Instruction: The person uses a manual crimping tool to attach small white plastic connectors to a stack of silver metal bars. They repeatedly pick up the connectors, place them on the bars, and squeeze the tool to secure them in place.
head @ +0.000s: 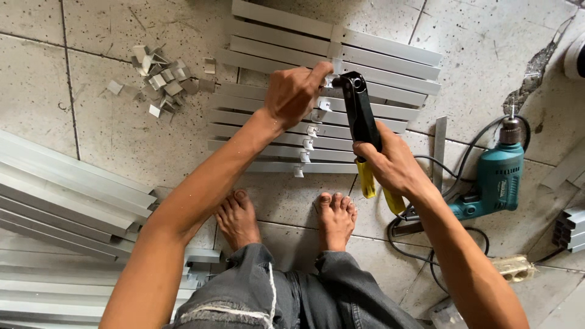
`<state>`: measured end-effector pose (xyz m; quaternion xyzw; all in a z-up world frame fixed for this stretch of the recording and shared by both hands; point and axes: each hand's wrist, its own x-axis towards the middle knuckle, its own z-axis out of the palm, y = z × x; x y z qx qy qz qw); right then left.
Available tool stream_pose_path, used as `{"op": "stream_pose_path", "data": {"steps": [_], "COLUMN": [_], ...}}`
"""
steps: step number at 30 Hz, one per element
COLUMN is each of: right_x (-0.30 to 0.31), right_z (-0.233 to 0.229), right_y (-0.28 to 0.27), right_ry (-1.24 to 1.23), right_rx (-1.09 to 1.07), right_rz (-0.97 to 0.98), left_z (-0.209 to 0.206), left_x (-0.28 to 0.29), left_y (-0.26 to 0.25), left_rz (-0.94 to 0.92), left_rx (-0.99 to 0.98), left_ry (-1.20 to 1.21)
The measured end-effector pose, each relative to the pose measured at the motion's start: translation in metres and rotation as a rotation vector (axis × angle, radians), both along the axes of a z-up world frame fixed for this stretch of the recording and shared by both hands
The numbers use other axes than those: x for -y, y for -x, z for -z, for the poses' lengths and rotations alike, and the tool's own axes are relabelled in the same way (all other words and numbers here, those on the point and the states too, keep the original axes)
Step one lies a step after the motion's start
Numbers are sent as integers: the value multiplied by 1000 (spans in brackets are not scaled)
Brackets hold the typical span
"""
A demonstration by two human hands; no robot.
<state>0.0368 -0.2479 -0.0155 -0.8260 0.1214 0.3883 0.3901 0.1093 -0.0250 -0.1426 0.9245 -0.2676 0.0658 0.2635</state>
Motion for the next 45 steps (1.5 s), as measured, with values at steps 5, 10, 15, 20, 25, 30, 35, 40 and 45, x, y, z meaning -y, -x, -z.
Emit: {"op": "stream_pose_path", "data": {"steps": [5,10,15,20,25,30,35,40,45], "right_x": [-10,-30,-27,-25,-28,1,-18,-11,-36], "right_z": [-16,-60,-41,-19,-6,105,69,71,-110], "right_y": [-12,-42,-51,-36,-29,12,-6,-1,-44], "right_ry": [80,256,206,285,305,472,455,450,418], "right_rx": [-52,-153,-243,-223,-202,237,124,131,-356], "right_rz": [-45,-260,-221,-178,-196,-93,-61,-123,-430], "left_z": [10,3,12,26,30,-39,-68,-51,-46], "left_x": [3,3,1,6,10,15,71,111,115], "left_y": [-2,-1,0,4,0,57,65,39,38], "left_rz": [-8,-2,-11,-26,-26,-270,-521,-819,-841], "left_rx": [51,80,43,59,100,-268,-1114,-1256,-1284], "left_ry": [37,121,119,126,158,657,1383,1684,1732]}}
